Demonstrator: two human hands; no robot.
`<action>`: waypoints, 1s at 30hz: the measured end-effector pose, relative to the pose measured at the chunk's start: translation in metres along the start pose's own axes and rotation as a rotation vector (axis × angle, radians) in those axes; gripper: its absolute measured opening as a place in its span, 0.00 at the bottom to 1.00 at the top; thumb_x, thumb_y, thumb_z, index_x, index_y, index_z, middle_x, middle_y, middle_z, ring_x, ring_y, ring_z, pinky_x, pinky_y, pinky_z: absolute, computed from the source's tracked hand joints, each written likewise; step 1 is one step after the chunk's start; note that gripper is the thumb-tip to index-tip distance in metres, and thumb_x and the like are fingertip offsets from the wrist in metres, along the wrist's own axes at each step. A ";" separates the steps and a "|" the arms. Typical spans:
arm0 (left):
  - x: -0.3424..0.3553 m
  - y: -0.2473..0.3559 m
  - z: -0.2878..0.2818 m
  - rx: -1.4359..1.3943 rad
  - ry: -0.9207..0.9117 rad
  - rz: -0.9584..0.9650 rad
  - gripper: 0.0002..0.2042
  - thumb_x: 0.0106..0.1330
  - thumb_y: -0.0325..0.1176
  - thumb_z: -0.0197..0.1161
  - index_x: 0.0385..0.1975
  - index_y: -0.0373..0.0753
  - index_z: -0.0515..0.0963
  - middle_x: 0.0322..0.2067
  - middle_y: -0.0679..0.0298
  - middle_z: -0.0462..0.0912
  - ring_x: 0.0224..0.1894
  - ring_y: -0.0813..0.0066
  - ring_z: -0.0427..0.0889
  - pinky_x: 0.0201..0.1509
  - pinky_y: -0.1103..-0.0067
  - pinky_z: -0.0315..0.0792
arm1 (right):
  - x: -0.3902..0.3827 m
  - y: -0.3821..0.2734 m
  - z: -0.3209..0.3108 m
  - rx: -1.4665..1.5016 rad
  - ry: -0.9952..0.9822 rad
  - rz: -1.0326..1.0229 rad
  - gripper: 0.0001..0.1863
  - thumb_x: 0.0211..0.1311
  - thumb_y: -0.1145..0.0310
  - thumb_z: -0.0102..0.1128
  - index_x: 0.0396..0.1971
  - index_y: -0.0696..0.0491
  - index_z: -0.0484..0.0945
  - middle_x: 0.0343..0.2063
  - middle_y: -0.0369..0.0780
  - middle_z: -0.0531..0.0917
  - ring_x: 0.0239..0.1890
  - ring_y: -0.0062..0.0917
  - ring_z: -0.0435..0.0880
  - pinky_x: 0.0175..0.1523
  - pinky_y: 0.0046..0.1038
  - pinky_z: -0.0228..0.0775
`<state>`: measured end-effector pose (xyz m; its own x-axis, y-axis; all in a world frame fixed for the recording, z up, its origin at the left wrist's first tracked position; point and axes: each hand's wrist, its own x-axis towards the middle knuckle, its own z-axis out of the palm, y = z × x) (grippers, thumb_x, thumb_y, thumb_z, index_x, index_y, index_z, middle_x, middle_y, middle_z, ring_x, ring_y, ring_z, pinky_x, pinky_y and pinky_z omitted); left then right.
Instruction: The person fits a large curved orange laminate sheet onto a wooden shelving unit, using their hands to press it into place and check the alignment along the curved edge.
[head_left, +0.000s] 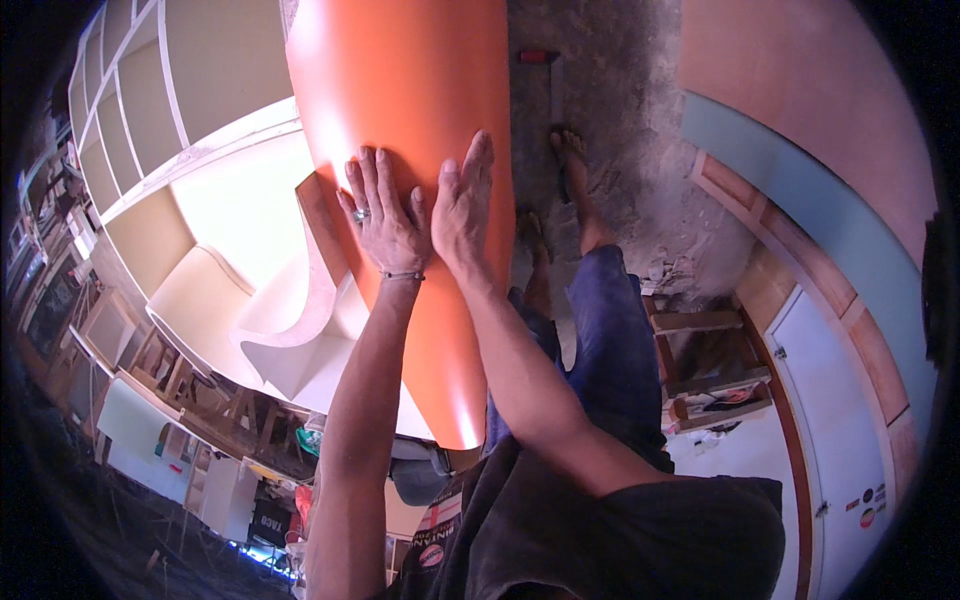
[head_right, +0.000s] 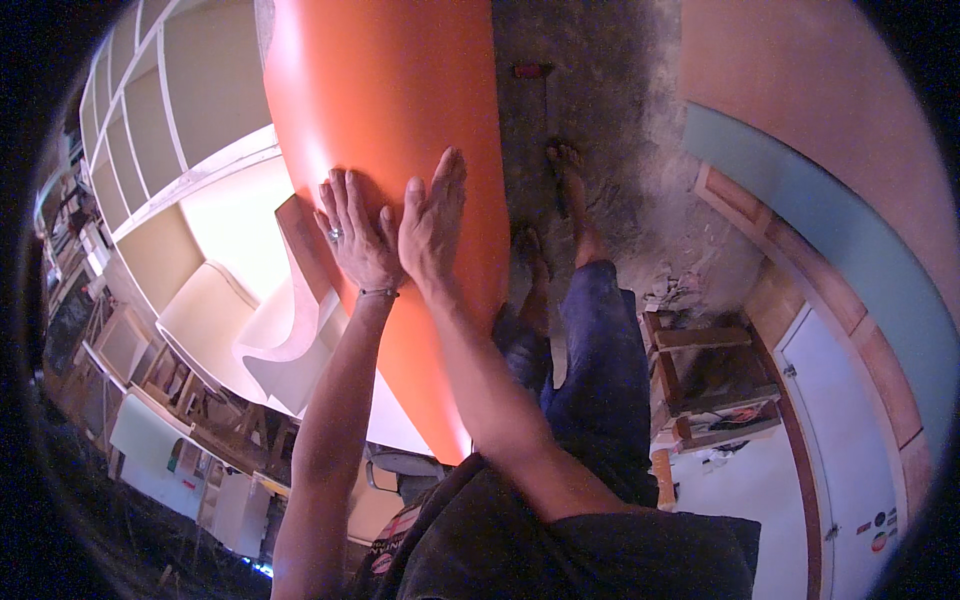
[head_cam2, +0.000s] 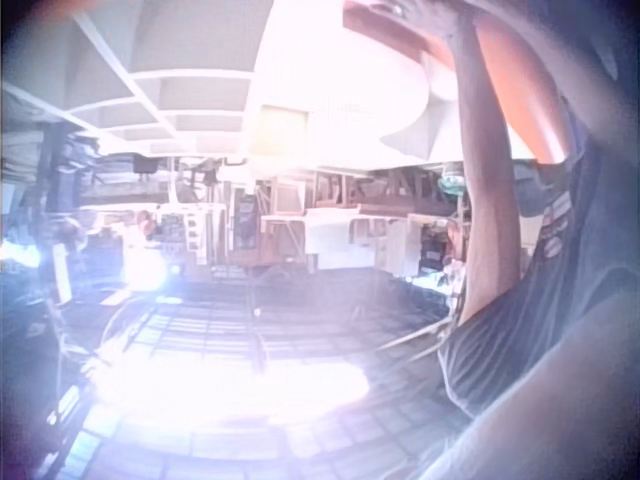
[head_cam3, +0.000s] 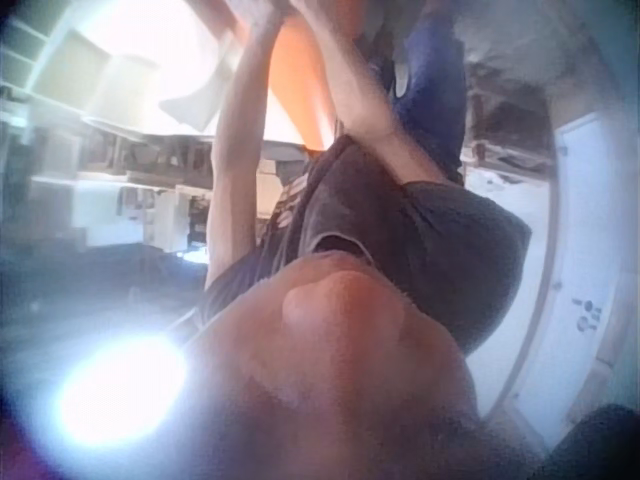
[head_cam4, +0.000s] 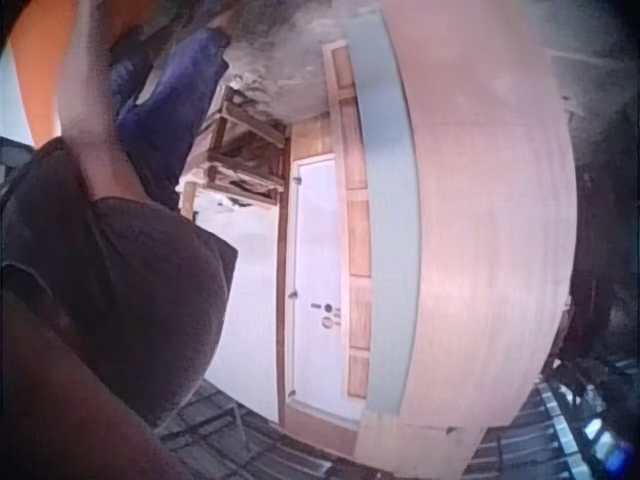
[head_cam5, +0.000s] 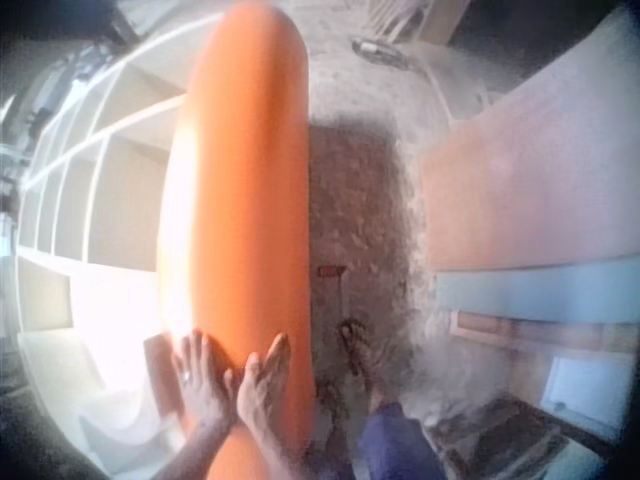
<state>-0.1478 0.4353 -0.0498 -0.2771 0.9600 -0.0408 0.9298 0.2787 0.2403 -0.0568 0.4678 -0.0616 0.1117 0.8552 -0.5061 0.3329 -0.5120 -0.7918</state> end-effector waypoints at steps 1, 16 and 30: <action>0.000 0.003 0.001 -0.001 0.009 0.005 0.33 0.77 0.51 0.50 0.78 0.43 0.57 0.79 0.60 0.54 0.82 0.57 0.47 0.82 0.52 0.40 | 0.007 0.002 -0.006 0.049 -0.028 0.016 0.38 0.82 0.51 0.34 0.77 0.65 0.45 0.78 0.59 0.48 0.81 0.52 0.44 0.83 0.46 0.34; 0.001 0.010 -0.002 0.085 -0.043 -0.008 0.33 0.78 0.53 0.47 0.78 0.42 0.56 0.79 0.58 0.53 0.82 0.53 0.47 0.81 0.50 0.41 | 0.086 0.039 -0.040 0.280 -0.307 0.334 0.43 0.80 0.39 0.25 0.79 0.60 0.44 0.80 0.49 0.46 0.82 0.38 0.42 0.83 0.34 0.35; 0.004 0.014 0.000 0.063 -0.062 -0.017 0.35 0.77 0.54 0.48 0.78 0.39 0.54 0.79 0.54 0.52 0.82 0.49 0.45 0.81 0.50 0.39 | 0.122 0.082 -0.023 0.417 -0.360 0.442 0.45 0.79 0.34 0.20 0.80 0.56 0.42 0.81 0.43 0.45 0.82 0.32 0.42 0.82 0.32 0.35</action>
<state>-0.1355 0.4427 -0.0465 -0.2794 0.9545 -0.1047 0.9391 0.2943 0.1772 0.0060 0.5326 -0.1802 -0.1867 0.5175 -0.8351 -0.0670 -0.8548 -0.5147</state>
